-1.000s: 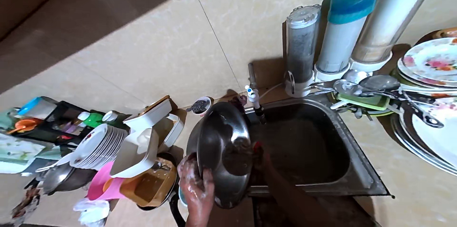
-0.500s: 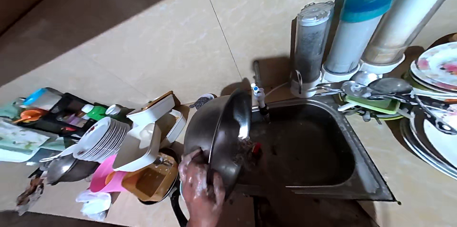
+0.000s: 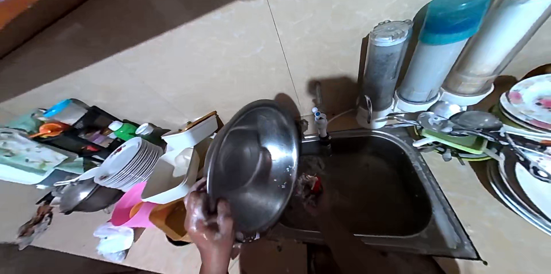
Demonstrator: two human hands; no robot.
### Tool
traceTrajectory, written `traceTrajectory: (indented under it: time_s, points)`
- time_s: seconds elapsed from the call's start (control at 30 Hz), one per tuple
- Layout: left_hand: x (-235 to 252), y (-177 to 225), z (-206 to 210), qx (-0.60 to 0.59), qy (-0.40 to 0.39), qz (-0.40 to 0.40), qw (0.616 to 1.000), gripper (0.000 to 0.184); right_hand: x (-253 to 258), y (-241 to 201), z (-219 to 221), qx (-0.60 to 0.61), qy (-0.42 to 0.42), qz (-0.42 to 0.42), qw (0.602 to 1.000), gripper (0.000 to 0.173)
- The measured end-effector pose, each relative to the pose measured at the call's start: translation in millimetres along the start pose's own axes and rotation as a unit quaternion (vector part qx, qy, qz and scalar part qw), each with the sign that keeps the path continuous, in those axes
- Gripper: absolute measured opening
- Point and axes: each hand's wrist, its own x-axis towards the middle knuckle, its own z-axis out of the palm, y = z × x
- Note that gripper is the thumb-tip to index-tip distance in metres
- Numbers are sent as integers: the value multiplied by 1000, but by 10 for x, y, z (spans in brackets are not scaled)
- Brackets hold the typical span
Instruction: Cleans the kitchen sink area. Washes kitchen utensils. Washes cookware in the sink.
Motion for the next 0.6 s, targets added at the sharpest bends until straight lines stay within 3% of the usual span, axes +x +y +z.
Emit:
traceTrajectory:
  time_s: [0.2,0.37,0.5,0.6]
  points:
    - [-159,-208,155,-7,-34,-112,993,35,-179,-544,-108,-103,41,-68,992,57]
    - [-443,-150,592,-102,-80,-182,975,34,-290,-999,-263,-155,63,-112,980,57]
    - [-681,-163,995,-188,-126,-327,918,35,-434,-1164,-222,-177,14,-99,979,61]
    - [-882,-284,1194,-214,-156,-420,868,27,-419,-1200,-211,-174,-17,-80,981,52]
